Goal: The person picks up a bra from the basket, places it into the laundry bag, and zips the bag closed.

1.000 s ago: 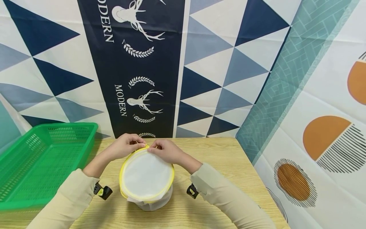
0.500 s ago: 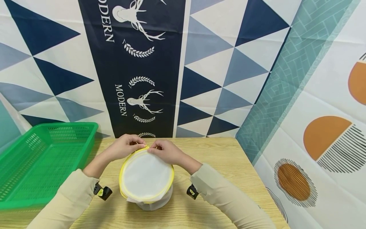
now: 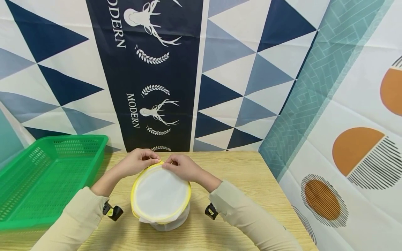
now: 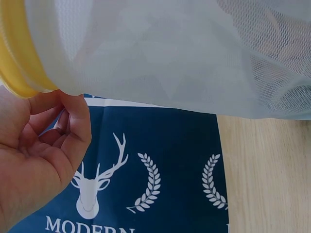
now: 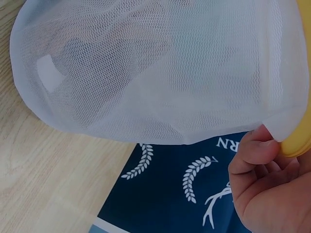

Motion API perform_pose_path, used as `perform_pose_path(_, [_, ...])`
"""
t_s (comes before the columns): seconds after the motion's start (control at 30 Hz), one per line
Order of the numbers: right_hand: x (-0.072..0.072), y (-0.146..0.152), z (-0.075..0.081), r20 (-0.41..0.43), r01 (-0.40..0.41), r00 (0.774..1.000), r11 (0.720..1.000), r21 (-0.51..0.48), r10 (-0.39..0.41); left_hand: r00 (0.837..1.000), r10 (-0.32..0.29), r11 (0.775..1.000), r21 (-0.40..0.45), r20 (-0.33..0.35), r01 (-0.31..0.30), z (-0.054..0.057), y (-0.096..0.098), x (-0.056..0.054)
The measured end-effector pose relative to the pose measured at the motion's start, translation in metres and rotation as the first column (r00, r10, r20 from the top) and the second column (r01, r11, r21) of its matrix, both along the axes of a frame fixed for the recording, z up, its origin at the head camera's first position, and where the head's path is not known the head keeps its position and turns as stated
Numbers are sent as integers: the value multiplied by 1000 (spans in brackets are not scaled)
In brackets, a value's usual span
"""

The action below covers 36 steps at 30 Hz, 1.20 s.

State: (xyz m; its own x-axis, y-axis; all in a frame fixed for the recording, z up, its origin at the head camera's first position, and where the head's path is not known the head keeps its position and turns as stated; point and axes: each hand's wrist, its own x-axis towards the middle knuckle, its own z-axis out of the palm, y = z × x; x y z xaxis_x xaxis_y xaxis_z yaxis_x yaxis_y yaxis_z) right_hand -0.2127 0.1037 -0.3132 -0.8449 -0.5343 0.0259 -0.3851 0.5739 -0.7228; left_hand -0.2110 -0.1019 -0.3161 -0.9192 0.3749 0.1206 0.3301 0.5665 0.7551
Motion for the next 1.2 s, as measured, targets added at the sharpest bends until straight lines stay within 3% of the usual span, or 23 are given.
perform_pose_path(1.2, [2,5,-2,-27,9,1000,1000,28,-8,1000,-6,1000,10,-11,6,-10,-4,-1])
